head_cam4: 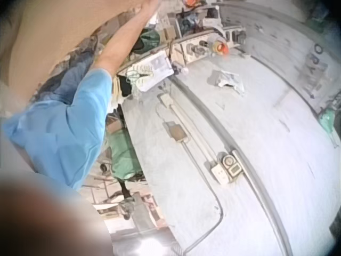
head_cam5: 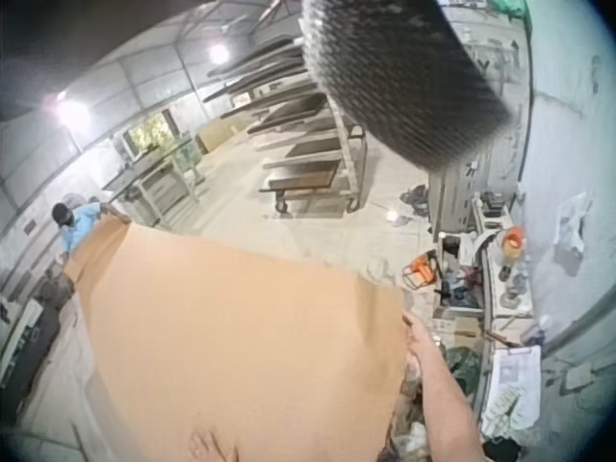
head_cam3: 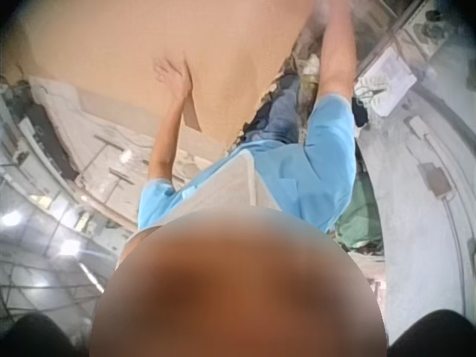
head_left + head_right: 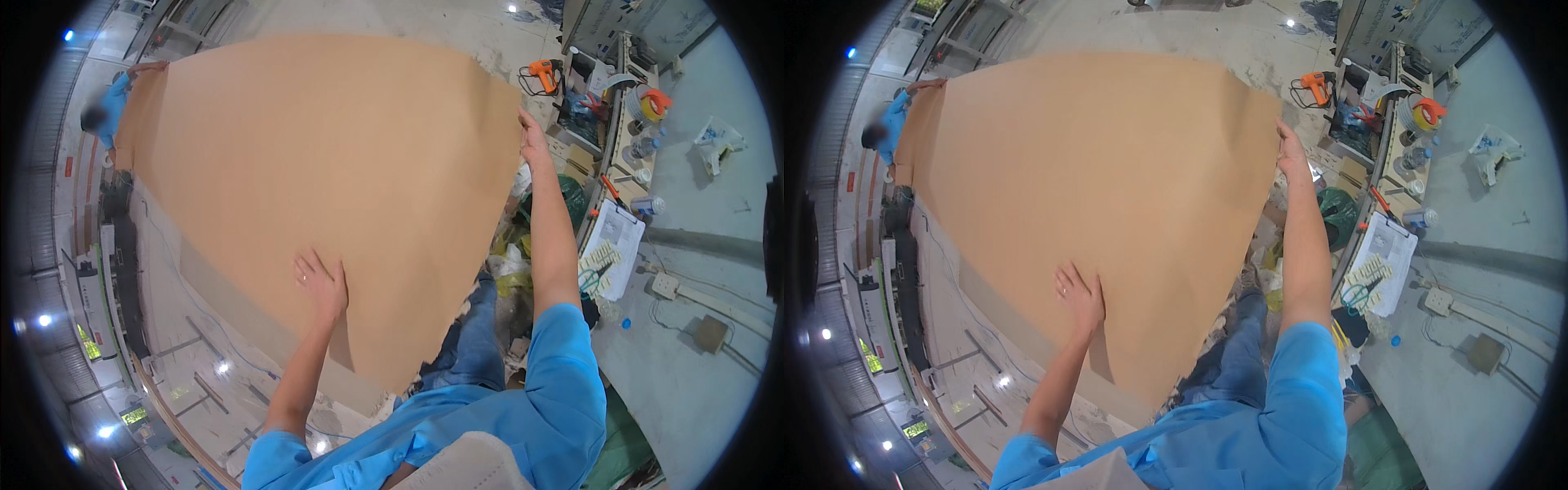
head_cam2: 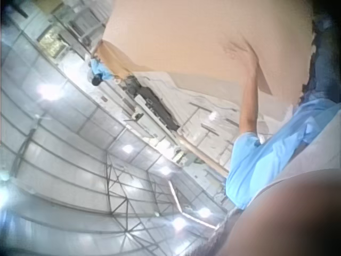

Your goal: The person wraps a large wood-finish panel with corrugated cardboard. They position the panel, unroll and tear cardboard sheets, and fold the cardboard over the panel edges to cover it.

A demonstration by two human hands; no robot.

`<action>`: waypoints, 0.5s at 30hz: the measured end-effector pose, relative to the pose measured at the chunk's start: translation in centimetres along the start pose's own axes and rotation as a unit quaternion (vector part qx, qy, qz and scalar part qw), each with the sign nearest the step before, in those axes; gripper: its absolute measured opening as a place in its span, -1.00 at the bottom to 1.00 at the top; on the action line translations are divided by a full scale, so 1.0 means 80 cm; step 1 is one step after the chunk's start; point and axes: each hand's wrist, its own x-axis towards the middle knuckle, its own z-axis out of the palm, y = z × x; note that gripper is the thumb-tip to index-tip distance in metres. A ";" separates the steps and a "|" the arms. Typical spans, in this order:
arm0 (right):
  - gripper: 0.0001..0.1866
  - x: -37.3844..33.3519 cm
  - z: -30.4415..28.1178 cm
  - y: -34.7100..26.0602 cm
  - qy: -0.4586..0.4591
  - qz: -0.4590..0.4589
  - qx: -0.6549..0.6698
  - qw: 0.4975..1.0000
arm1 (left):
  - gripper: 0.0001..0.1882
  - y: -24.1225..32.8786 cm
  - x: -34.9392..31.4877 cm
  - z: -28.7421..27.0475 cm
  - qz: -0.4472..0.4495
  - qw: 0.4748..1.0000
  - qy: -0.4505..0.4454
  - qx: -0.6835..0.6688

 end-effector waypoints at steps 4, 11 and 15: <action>-0.57 0.092 -0.013 -0.008 -0.037 0.063 0.027 0.997 | -0.16 -0.002 -0.003 -0.006 0.001 1.000 -0.006 -0.012; -0.65 0.076 -0.020 -0.021 -0.018 0.044 -0.057 0.997 | -0.15 0.003 -0.004 -0.016 0.015 1.000 -0.014 -0.022; -0.70 0.033 0.003 -0.048 -0.010 0.017 0.012 1.000 | -0.12 0.007 -0.002 -0.020 0.000 0.999 -0.029 -0.033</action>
